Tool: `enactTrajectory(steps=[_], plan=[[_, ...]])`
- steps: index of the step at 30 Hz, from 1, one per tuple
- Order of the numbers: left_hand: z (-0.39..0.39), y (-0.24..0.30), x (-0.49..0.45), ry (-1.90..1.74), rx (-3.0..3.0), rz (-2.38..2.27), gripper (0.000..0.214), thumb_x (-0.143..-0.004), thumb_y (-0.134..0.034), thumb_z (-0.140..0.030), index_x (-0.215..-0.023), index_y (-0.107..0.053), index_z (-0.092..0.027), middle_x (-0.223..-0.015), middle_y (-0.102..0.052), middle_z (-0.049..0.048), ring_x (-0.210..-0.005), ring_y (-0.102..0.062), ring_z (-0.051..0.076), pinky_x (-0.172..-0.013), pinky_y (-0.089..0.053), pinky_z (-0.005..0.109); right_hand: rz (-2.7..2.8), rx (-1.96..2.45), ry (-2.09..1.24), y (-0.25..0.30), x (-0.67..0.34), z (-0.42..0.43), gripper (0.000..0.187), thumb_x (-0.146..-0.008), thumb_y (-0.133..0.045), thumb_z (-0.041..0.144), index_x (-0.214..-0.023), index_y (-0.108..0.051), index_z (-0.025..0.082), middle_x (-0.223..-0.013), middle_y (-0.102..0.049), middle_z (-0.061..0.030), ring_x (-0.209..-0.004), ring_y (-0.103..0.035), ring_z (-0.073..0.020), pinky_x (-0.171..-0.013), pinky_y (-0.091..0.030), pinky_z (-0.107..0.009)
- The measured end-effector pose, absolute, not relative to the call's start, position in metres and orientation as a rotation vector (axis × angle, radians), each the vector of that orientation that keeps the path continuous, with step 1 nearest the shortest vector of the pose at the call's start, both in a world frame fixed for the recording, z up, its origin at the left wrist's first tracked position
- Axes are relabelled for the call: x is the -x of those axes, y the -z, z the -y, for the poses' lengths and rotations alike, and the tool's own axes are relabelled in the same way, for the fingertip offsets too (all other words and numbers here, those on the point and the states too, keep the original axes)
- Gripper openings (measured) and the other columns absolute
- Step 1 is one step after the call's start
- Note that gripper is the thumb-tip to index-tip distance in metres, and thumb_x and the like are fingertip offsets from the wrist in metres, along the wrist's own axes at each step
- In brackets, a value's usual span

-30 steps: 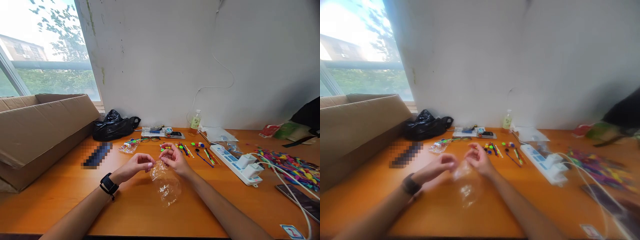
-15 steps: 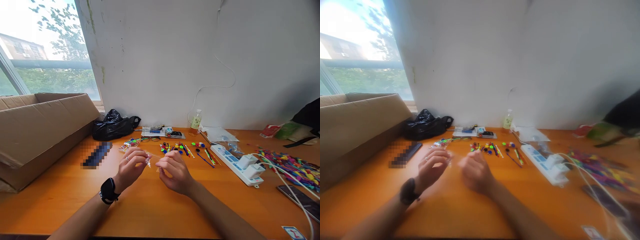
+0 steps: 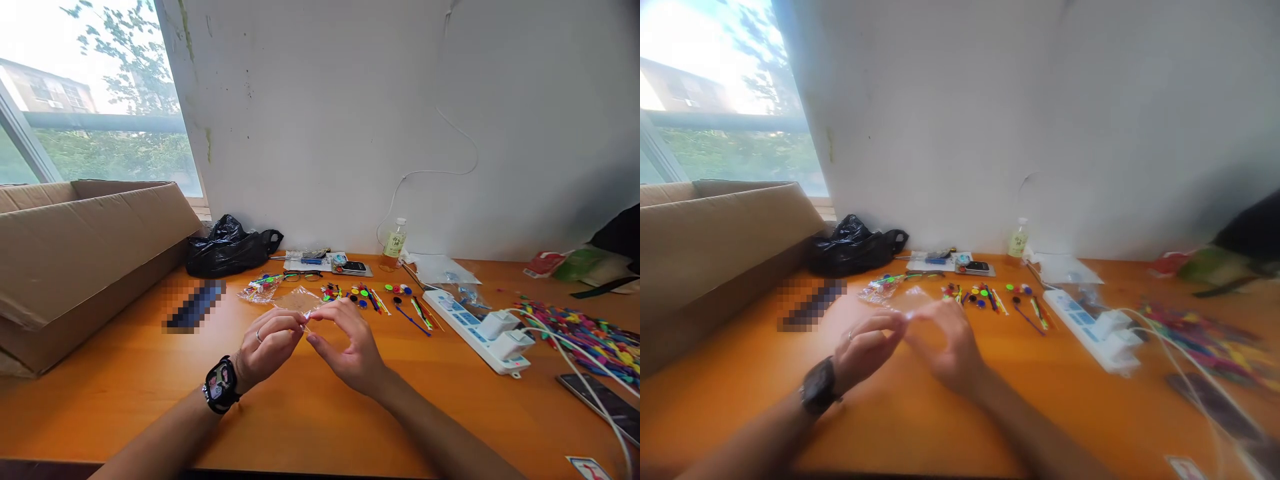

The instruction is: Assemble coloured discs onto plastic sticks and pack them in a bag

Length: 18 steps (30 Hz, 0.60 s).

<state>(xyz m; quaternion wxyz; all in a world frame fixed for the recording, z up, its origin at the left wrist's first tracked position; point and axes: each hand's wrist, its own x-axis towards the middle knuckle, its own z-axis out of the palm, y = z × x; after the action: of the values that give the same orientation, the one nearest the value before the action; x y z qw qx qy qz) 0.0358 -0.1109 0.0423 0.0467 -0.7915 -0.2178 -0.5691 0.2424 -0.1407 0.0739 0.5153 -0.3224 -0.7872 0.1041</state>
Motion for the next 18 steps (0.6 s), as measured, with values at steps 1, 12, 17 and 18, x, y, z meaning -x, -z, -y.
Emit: enactTrajectory(steps=[1,12,17,18], plan=[[0.111,-0.042,-0.037,1.736,2.41,0.671,0.031,-0.093,-0.07,-0.012,-0.072,-0.052,-0.025,-0.084,-0.081,0.0029,-0.084,-0.079,0.019,-0.079,-0.066,0.035,1.883,0.781,-0.272,-0.074,-0.242,0.141,0.016,-0.095,-0.072,0.029,-0.11,-0.069,0.028,-0.105,-0.074,-0.0056,-0.101,-0.065,-0.0267,-0.094,-0.05,-0.045],[0.114,-0.035,-0.048,1.905,2.38,0.877,0.044,-0.087,-0.077,-0.015,-0.072,-0.038,-0.026,-0.078,-0.078,0.0024,-0.075,-0.074,0.018,-0.067,-0.056,0.03,1.951,0.727,-0.159,-0.066,-0.243,0.136,0.024,-0.101,-0.062,0.019,-0.12,-0.07,0.031,-0.109,-0.072,-0.0051,-0.103,-0.063,-0.0244,-0.094,-0.05,-0.043],[0.114,-0.039,-0.048,1.856,2.316,0.842,0.038,-0.088,-0.075,-0.012,-0.079,-0.041,-0.027,-0.08,-0.077,0.0016,-0.076,-0.075,0.017,-0.065,-0.055,0.027,1.985,0.692,-0.071,-0.068,-0.244,0.135,0.03,-0.103,-0.058,0.015,-0.125,-0.07,0.031,-0.103,-0.07,-0.0049,-0.098,-0.063,-0.0228,-0.089,-0.051,-0.04],[0.114,-0.041,-0.049,1.844,2.304,0.805,0.037,-0.088,-0.075,-0.01,-0.082,-0.042,-0.027,-0.082,-0.078,0.0013,-0.076,-0.075,0.016,-0.064,-0.055,0.026,1.983,0.679,-0.059,-0.069,-0.244,0.135,0.03,-0.103,-0.058,0.014,-0.124,-0.07,0.031,-0.103,-0.07,-0.005,-0.098,-0.063,-0.0226,-0.088,-0.051,-0.04]])
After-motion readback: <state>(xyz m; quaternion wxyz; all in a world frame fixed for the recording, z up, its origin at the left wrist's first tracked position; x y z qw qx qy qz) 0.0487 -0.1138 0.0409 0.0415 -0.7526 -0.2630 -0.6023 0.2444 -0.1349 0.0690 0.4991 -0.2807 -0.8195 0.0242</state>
